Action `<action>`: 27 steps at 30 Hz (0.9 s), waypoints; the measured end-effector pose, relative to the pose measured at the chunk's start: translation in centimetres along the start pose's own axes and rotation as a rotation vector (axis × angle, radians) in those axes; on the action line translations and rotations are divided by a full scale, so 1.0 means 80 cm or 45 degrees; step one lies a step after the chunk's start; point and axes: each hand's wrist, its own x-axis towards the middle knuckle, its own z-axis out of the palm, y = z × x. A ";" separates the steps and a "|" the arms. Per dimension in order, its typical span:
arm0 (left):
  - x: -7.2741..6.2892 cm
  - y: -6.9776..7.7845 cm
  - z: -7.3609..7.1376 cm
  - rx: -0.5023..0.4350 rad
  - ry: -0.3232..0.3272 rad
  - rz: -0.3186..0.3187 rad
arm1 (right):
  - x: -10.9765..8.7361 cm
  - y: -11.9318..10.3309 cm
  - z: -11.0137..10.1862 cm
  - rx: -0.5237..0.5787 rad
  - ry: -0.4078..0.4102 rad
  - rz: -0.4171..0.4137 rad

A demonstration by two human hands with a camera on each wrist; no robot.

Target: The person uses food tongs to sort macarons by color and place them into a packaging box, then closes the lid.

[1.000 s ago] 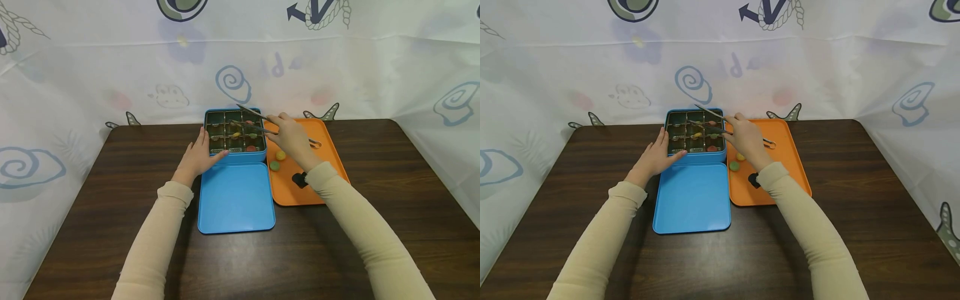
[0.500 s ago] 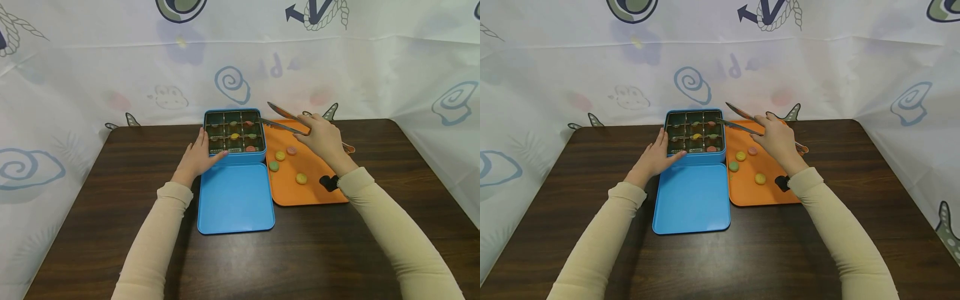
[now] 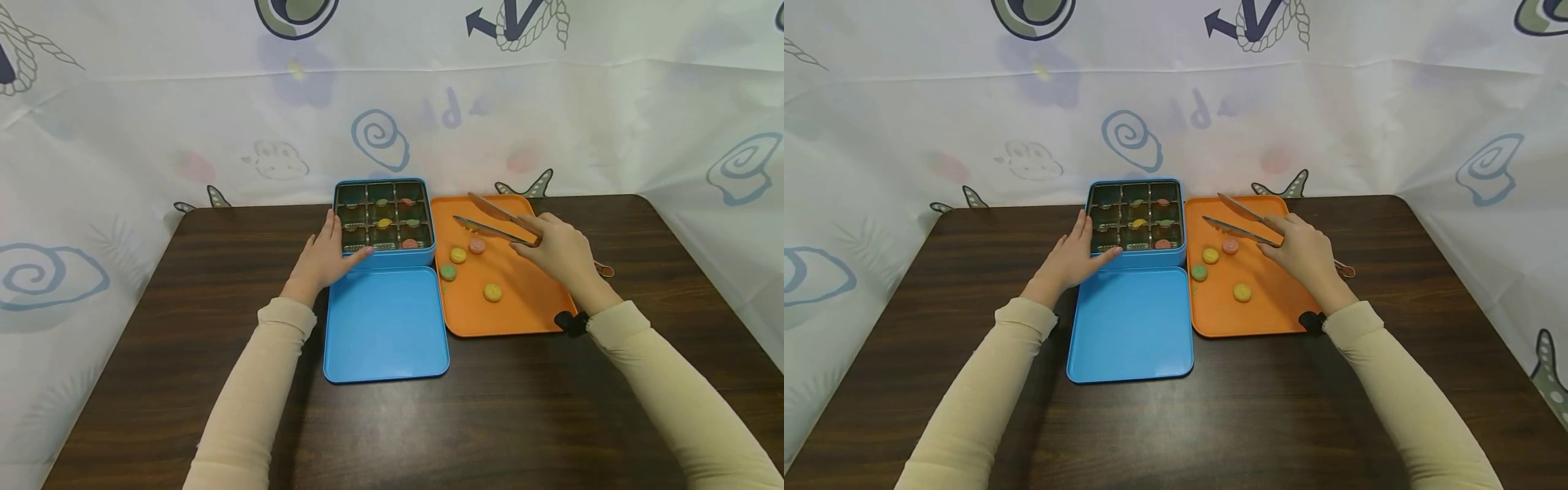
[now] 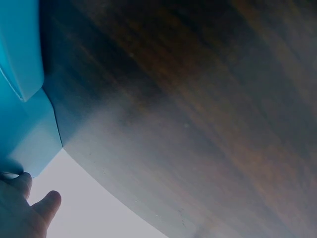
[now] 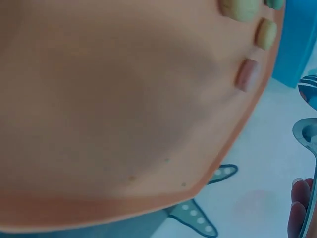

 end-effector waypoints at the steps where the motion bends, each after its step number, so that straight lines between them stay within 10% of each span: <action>1: 0.000 0.000 0.000 -0.002 -0.001 -0.001 | -0.002 0.002 0.002 0.005 -0.008 0.002; 27: 0.000 -0.001 0.002 -0.009 0.002 -0.004 | -0.013 0.026 0.028 -0.009 -0.145 0.041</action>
